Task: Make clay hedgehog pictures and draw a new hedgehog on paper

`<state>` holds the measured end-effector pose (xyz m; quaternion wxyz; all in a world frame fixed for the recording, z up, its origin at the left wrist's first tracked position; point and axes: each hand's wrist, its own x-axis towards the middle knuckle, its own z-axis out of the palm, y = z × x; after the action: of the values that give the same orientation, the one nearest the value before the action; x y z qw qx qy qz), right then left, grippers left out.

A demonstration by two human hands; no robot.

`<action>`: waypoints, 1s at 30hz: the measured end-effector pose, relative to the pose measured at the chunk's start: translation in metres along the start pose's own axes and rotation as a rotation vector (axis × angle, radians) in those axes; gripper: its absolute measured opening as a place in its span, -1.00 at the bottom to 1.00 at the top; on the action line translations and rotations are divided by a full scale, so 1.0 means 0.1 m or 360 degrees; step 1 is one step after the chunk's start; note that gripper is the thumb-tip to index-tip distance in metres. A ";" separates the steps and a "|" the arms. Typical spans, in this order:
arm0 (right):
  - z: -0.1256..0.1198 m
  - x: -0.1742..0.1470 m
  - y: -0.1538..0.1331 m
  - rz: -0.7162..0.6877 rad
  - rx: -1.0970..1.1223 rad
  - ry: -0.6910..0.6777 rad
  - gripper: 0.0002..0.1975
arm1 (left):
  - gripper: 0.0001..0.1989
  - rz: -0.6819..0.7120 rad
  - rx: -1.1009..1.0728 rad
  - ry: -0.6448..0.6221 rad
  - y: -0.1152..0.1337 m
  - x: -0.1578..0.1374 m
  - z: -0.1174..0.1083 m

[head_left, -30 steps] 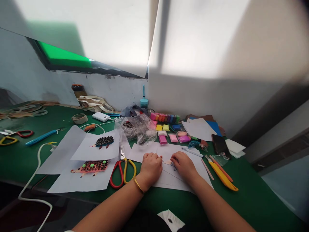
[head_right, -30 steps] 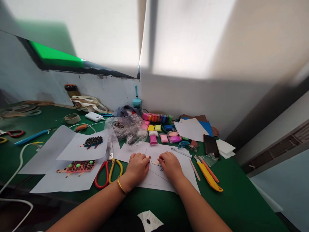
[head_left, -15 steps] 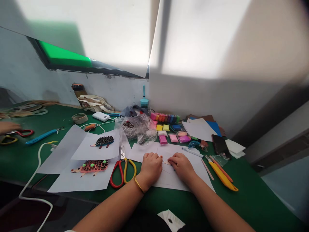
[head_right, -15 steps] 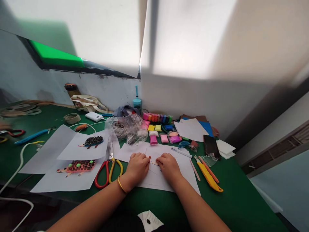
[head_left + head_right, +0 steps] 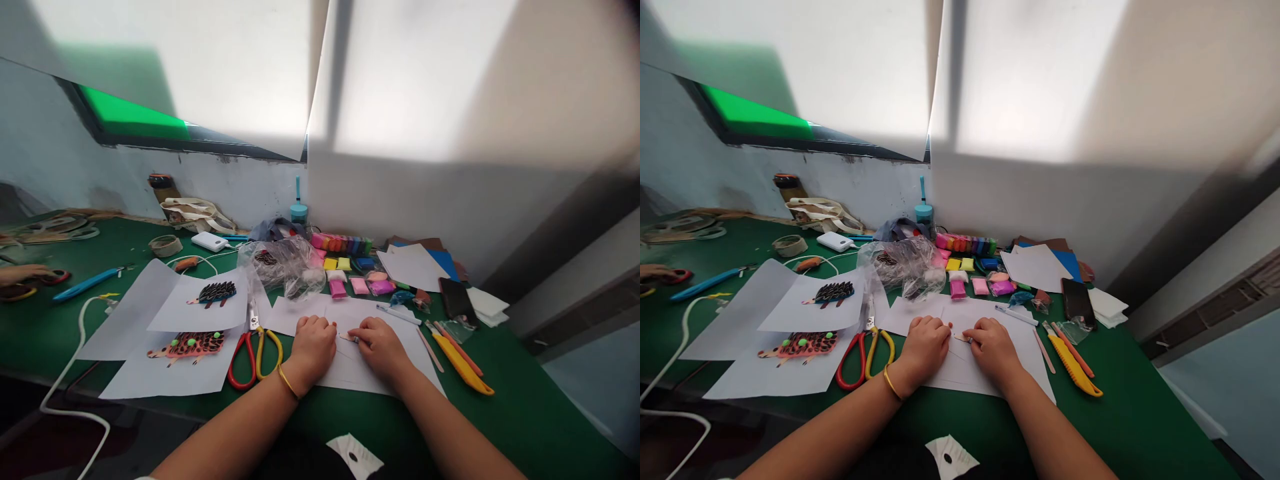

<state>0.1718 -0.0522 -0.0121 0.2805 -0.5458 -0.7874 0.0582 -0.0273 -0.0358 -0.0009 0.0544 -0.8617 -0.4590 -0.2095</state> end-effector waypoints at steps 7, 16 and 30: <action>-0.02 0.00 0.01 0.0045 0.0014 0.0004 -0.65 | -0.79 0.0005 -0.0006 -0.0003 0.00 0.00 -0.01; -0.01 -0.01 0.02 0.0015 -0.0021 -0.0004 -0.63 | -0.79 -0.0001 0.0004 0.0001 0.00 0.00 -0.01; -0.02 -0.03 0.02 -0.0011 -0.0063 -0.0024 -0.63 | -0.80 -0.0011 -0.0013 -0.0011 0.00 0.00 0.00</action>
<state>0.1751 -0.0547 -0.0125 0.2641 -0.5482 -0.7923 0.0458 -0.0273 -0.0360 -0.0008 0.0487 -0.8611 -0.4612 -0.2084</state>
